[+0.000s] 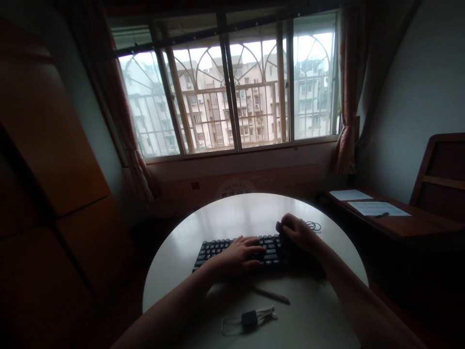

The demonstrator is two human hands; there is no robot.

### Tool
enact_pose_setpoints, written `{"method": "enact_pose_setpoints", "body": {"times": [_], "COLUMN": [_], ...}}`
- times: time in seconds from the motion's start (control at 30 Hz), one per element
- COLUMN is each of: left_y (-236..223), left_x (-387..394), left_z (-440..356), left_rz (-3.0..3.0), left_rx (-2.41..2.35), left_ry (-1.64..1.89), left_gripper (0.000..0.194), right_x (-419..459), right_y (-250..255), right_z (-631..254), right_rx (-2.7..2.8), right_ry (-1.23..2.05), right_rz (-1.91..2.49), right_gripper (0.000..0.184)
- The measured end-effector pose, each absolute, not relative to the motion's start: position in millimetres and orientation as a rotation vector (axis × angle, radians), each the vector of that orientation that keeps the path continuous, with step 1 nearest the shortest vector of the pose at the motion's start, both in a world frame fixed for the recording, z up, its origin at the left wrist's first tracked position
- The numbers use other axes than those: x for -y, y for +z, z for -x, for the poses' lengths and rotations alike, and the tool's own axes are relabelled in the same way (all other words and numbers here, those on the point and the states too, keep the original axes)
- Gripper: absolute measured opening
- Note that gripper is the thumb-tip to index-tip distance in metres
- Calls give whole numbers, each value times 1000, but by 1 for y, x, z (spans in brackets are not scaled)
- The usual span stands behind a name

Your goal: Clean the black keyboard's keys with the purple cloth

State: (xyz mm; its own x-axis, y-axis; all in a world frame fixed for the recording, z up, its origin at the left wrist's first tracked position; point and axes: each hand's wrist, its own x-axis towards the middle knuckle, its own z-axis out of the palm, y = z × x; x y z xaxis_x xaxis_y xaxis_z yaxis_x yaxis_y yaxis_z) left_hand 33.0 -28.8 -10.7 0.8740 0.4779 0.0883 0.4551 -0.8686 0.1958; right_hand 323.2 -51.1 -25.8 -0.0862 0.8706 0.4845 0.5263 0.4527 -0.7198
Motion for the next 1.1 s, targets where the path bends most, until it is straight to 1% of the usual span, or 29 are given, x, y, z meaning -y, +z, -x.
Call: {"method": "enact_pose_setpoints", "body": {"times": [0.07,0.27,0.37,0.47,0.57,0.63,0.73,0.8,0.9,0.97,1.0,1.03,1.1], "left_y": [-10,-11,-12,-14,-15,-14,-13,-12,-11,-11,-11,-12,-12], "left_x": [29,27,26,25,25,25,26,26,27,27,27,27,27], "left_z": [-33,-33,-33,-33,-33,-33,-33,-33,-33,-33,-33,-33,-33], "left_rz": [-2888,-2900,-2873,-2856,-2872,-2882,-2879,-2877,-2882,-2887,-2888,-2888,-2888], "left_rx": [-707,-698,-703,-716,-711,-709,-705,-703,-710,-713,-712,-709,-710], "left_ry": [201,206,217,236,215,205,206,196,181,186,189,191,189], "left_gripper": [48,48,53,61,55,51,50,50,50,49,48,48,47], "right_x": [49,50,61,71,74,75,82,89,95,91,87,82,72], "right_y": [-28,-24,-14,-6,-4,-7,-16,-21,-20,-15,-13,-11,-11], "right_z": [-325,-327,-330,-338,-353,-367,-388,-394,-390,-381,-376,-372,-369], "right_rx": [1615,1363,1292,1274,1250,1223,1175,1181,1300,1573,1711,1842,1984], "right_ry": [497,670,763,805,778,827,836,831,920,1116,1159,1162,1036], "right_rz": [1184,1103,1006,957,915,797,633,641,800,908,991,1103,1334], "right_gripper": [17,32,34,34,30,25,41,45,38,35,29,22,13]}}
